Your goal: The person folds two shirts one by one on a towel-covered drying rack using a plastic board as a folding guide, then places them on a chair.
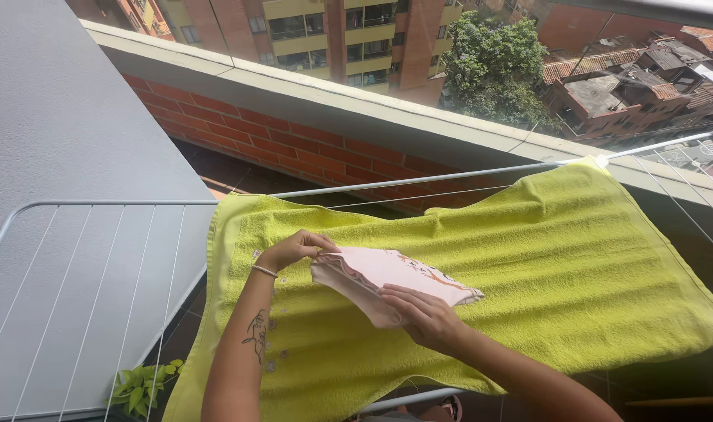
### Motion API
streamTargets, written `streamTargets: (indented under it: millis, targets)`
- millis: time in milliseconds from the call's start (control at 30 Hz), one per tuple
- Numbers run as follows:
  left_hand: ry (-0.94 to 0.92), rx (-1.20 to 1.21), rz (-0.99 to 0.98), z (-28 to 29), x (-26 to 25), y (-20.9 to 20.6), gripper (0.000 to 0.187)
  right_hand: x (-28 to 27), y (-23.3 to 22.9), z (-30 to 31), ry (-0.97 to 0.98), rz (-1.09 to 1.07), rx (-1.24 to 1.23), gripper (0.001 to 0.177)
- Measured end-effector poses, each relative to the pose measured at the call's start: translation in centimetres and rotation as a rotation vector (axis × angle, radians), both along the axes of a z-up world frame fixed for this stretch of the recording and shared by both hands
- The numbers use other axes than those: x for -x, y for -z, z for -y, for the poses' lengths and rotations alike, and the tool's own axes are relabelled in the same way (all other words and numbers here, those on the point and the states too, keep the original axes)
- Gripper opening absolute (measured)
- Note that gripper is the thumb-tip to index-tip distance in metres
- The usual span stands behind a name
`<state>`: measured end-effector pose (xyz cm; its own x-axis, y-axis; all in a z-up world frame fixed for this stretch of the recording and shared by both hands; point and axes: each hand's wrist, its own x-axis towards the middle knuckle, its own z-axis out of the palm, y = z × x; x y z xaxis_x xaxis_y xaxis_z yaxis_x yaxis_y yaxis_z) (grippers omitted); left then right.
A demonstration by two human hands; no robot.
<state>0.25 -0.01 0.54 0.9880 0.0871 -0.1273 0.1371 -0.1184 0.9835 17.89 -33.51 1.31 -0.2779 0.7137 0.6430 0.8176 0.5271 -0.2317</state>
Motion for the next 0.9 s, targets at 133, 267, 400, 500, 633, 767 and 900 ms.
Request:
streamTargets:
  millis: [133, 267, 400, 500, 633, 767, 900]
  targets:
    - [-0.091, 0.076, 0.056, 2.2, -1.6, -2.7, 0.06, -3.7, -1.8, 0.0, 0.108, -0.266, -0.063, 0.058]
    - [-0.17, 0.039, 0.193, 3.1, -4.6, -1.9, 0.035, -8.6, -2.0, 0.5, 0.144, -0.482, -0.061, 0.062]
    - [-0.338, -0.093, 0.276, 5.5, -8.3, -4.3, 0.019, -11.9, -5.4, 0.7, 0.338, -0.607, -0.108, 0.058]
    - [-0.424, -0.163, 0.384, 5.3, -12.7, -3.6, 0.013, -15.4, -7.2, 1.3, 0.386, -0.703, -0.118, 0.06]
    - [-0.481, -0.124, 0.441, 7.3, -18.2, -5.5, 0.014, -20.6, -6.6, 1.5, 0.379, -0.957, -0.02, 0.057]
    - [-0.578, -0.276, 0.171, 6.8, -25.1, -2.7, 0.022, -29.0, 2.8, 1.5, 0.392, -1.306, 0.038, 0.059]
    - [-0.657, -0.417, -0.037, 5.7, -31.9, 4.2, 0.03, -32.1, 11.0, 3.1, 0.492, -1.775, 0.206, 0.068]
